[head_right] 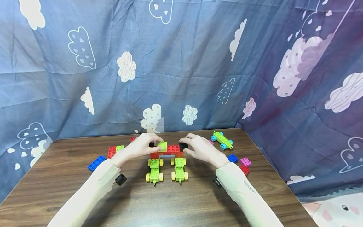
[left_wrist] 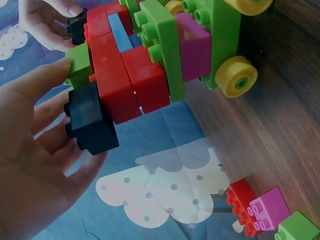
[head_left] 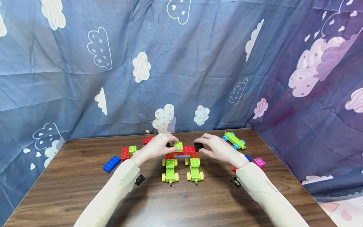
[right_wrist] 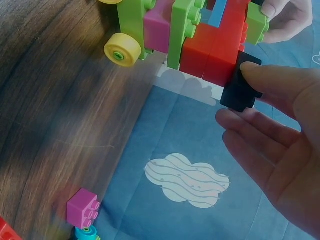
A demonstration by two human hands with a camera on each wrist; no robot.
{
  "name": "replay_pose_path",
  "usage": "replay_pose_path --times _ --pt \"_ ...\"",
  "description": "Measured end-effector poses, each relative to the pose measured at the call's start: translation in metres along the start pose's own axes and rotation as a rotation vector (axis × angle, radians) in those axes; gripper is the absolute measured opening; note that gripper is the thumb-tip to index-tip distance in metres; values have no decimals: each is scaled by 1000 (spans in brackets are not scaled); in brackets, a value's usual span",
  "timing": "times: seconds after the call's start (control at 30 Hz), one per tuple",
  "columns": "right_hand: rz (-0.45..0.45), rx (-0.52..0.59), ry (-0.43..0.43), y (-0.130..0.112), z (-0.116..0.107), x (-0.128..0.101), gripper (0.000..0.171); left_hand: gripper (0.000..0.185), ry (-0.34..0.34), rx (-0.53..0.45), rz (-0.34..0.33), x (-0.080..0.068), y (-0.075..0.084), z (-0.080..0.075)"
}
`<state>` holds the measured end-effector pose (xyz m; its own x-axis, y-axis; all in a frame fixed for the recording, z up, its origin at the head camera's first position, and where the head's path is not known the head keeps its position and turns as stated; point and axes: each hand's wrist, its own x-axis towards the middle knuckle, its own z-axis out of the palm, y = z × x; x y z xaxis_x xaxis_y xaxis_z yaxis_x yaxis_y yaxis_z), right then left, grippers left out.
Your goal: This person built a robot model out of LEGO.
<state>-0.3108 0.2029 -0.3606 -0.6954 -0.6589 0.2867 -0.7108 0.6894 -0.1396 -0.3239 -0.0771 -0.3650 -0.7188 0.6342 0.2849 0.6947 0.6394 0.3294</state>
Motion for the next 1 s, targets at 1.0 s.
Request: replay_pose_path --times 1.0 --pt "-3 -13 -8 -2 -1 1 37 31 34 40 -46 -7 3 5"
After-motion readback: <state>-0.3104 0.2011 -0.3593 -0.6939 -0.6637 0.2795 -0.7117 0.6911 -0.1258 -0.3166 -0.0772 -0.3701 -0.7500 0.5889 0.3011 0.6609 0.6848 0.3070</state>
